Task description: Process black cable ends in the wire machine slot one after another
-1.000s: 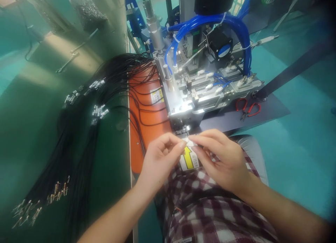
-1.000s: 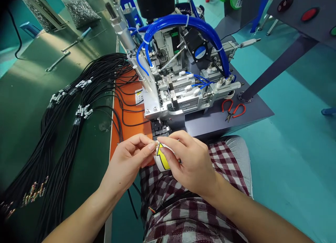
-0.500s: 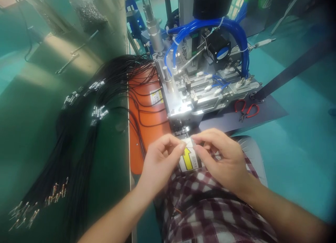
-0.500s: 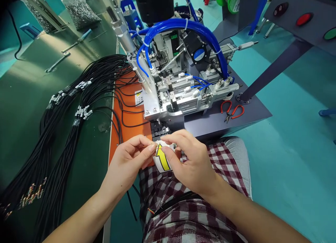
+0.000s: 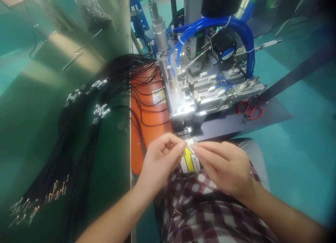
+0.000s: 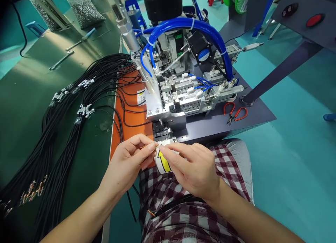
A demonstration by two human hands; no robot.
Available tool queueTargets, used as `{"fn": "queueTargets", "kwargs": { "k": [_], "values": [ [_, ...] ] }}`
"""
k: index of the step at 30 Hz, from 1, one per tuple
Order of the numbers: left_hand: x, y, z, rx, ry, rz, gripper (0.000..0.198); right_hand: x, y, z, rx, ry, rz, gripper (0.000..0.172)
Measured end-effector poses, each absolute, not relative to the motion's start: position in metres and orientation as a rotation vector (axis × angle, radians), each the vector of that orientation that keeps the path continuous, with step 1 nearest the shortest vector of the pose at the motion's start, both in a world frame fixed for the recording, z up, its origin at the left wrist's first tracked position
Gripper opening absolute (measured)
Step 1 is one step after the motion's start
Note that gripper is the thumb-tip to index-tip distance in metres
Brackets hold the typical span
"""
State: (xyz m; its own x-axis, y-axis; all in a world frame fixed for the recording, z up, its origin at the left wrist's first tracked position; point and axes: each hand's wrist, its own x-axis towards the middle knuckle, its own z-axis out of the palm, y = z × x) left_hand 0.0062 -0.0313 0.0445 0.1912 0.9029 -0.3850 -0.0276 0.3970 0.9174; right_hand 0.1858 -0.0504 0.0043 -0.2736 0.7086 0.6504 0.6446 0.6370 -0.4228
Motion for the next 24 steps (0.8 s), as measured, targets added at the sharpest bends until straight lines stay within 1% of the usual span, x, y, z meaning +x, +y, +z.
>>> {"fn": "queueTargets", "kwargs": {
  "k": [8, 10, 14, 16, 17, 21, 24],
  "values": [
    [0.006, -0.03, 0.046, 0.897, 1.158, 0.772, 0.019, 0.186, -0.052, 0.005, -1.031, -1.952, 0.186, 0.027],
    [0.006, -0.03, 0.045, 0.913, 1.176, 0.756, 0.018, 0.182, -0.053, 0.007, -1.062, -1.859, 0.322, 0.024],
    [0.008, -0.031, 0.044, 0.934, 1.235, 0.74, 0.018, 0.171, -0.051, 0.014, -1.271, -1.533, 0.713, 0.01],
    [0.009, -0.032, 0.044, 0.92, 1.247, 0.741, 0.018, 0.167, -0.049, 0.015, -1.317, -1.46, 0.834, 0.004],
    [0.009, -0.032, 0.044, 0.913, 1.249, 0.743, 0.018, 0.165, -0.048, 0.016, -1.317, -1.44, 0.875, 0.004],
    [0.01, -0.031, 0.044, 0.888, 1.227, 0.765, 0.014, 0.161, -0.045, 0.019, -1.312, -1.386, 0.991, 0.012],
    [0.01, -0.03, 0.045, 0.831, 1.198, 0.777, 0.015, 0.161, -0.045, 0.023, -1.324, -1.39, 1.042, 0.013]
  ]
}}
